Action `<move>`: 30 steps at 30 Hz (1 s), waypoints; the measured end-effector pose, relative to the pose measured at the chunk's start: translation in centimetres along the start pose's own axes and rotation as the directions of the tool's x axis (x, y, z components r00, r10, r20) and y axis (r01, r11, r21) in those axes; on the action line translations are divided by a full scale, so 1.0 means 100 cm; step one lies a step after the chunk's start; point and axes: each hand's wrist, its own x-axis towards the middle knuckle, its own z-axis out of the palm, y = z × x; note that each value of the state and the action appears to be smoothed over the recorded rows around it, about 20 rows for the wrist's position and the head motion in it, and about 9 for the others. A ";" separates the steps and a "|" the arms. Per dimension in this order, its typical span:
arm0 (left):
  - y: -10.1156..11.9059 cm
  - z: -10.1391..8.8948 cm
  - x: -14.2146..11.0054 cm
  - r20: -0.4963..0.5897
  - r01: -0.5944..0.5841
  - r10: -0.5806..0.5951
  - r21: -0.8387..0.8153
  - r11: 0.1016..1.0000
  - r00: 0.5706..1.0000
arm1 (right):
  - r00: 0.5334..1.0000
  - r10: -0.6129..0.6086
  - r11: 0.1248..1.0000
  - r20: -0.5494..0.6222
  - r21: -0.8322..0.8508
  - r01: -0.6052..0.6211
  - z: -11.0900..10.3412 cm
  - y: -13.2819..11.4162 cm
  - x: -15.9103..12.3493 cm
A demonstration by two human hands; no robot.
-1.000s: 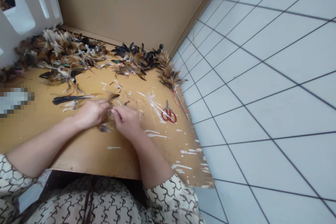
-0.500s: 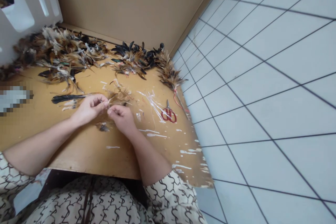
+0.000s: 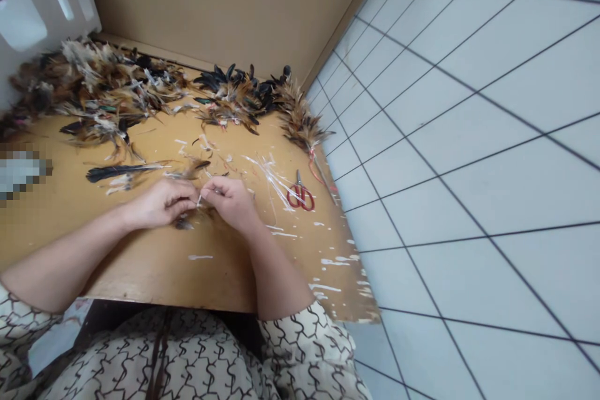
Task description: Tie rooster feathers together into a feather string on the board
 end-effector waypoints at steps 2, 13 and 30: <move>0.003 0.000 0.000 -0.035 0.094 -0.108 -0.280 0.955 0.994 | 0.997 0.077 0.980 0.021 0.181 -0.080 0.000 0.005 0.004; 0.000 0.011 0.008 -0.254 0.296 -0.564 -0.646 0.704 0.786 | 0.978 -0.140 0.990 -0.154 -0.014 0.140 0.039 0.006 -0.001; 0.005 -0.004 0.001 0.135 0.325 -0.298 -0.491 0.808 0.945 | 0.989 0.146 0.961 -0.010 0.240 -0.140 0.004 0.013 0.007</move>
